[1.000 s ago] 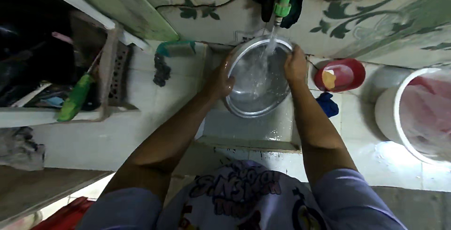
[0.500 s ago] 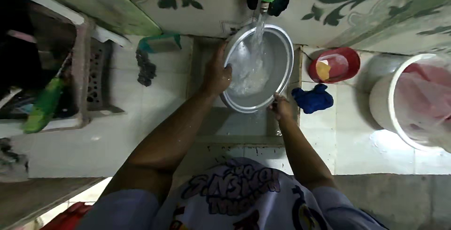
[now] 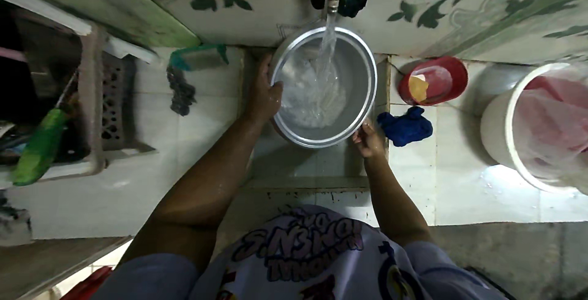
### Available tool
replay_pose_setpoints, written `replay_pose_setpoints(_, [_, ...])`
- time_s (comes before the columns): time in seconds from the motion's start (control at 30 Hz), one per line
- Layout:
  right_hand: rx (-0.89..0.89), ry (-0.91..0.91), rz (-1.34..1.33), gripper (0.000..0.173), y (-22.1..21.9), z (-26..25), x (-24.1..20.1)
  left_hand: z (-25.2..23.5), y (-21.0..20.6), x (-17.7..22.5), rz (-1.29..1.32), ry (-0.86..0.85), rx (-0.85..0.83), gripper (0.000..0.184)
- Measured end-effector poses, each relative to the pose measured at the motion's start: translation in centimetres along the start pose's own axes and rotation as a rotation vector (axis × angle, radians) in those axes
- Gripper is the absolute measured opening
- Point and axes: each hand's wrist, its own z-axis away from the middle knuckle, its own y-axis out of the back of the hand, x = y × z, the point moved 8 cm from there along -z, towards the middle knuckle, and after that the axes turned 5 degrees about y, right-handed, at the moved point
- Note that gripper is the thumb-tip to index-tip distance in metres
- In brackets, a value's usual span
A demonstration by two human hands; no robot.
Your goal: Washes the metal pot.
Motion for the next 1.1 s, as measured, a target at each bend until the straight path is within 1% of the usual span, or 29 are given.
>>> replay_pose_setpoints(0.1, [-0.033, 0.007, -0.028, 0.018, -0.3, 0.0, 0.0, 0.1, 0.3, -0.5, 0.017, 0.078, 0.012, 0.064])
replay_pose_setpoints(0.17, [-0.058, 0.011, -0.052, 0.017, -0.6, 0.2, -0.1, 0.1, 0.6, -1.0, 0.039, 0.075, 0.03, 0.065])
replay_pose_setpoints(0.3, [-0.129, 0.014, -0.086, 0.027, -1.0, 0.5, 0.0, 0.0, 1.2, -2.4, 0.054, 0.081, 0.058, 0.067])
replay_pose_setpoints(0.43, [-0.216, -0.02, -0.019, 0.028, -1.4, 1.2, 1.0, 0.2, 1.6, -3.3, 0.095, 0.099, 0.1, 0.069])
replay_pose_setpoints(0.57, [-0.173, -0.054, -0.038, 0.025, -1.4, 1.6, 1.6, 0.4, 1.9, -4.2, 0.11, 0.15, 0.119, 0.072])
replay_pose_setpoints(0.6, [-0.157, -0.063, 0.037, 0.025, -1.2, 1.6, 1.5, 0.5, 1.9, -4.2, 0.123, 0.153, 0.125, 0.072])
replay_pose_setpoints(0.63, [-0.136, -0.064, 0.208, 0.027, -0.9, 1.6, 0.9, 0.7, 2.0, -4.2, 0.13, 0.154, 0.125, 0.072])
replay_pose_setpoints(0.67, [-0.117, -0.044, 0.484, 0.026, -0.8, 1.5, -0.2, 0.8, 2.1, -3.9, 0.127, 0.152, 0.121, 0.071])
replay_pose_setpoints(0.73, [-0.122, 0.089, 1.165, 0.028, -1.6, 1.6, -3.6, 0.9, 2.3, -3.1, 0.088, 0.132, 0.103, 0.07])
replay_pose_setpoints(0.77, [-0.104, 0.188, 1.338, 0.03, -2.7, 2.1, -5.7, 0.8, 2.3, -2.5, 0.06, 0.115, 0.088, 0.068])
replay_pose_setpoints(0.8, [-0.076, 0.297, 1.404, 0.031, -4.2, 2.8, -7.8, 0.7, 2.2, -1.8, 0.025, 0.099, 0.069, 0.066])
replay_pose_setpoints(0.87, [-0.047, 0.515, 1.395, 0.03, -7.6, 4.1, -10.9, 0.5, 1.5, 0.4, -0.088, 0.078, 0.008, 0.062])
replay_pose_setpoints(0.93, [-0.145, 0.659, 1.41, 0.029, -11.6, 4.8, -12.1, 0.1, -0.1, 3.5, -0.207, 0.045, -0.087, 0.056])
replay_pose_setpoints(1.0, [-0.274, 0.722, 1.527, 0.029, -15.8, 4.8, -11.9, -0.6, -2.1, 6.3, -0.253, -0.024, -0.182, 0.052])
replay_pose_setpoints(1.03, [-0.323, 0.723, 1.595, 0.031, -17.4, 4.4, -11.4, -0.9, -3.2, 7.3, -0.263, -0.064, -0.225, 0.051])
replay_pose_setpoints(1.1, [-0.377, 0.656, 1.688, 0.041, -19.0, 2.6, -10.1, -1.7, -5.0, 8.7, -0.272, -0.123, -0.278, 0.047])
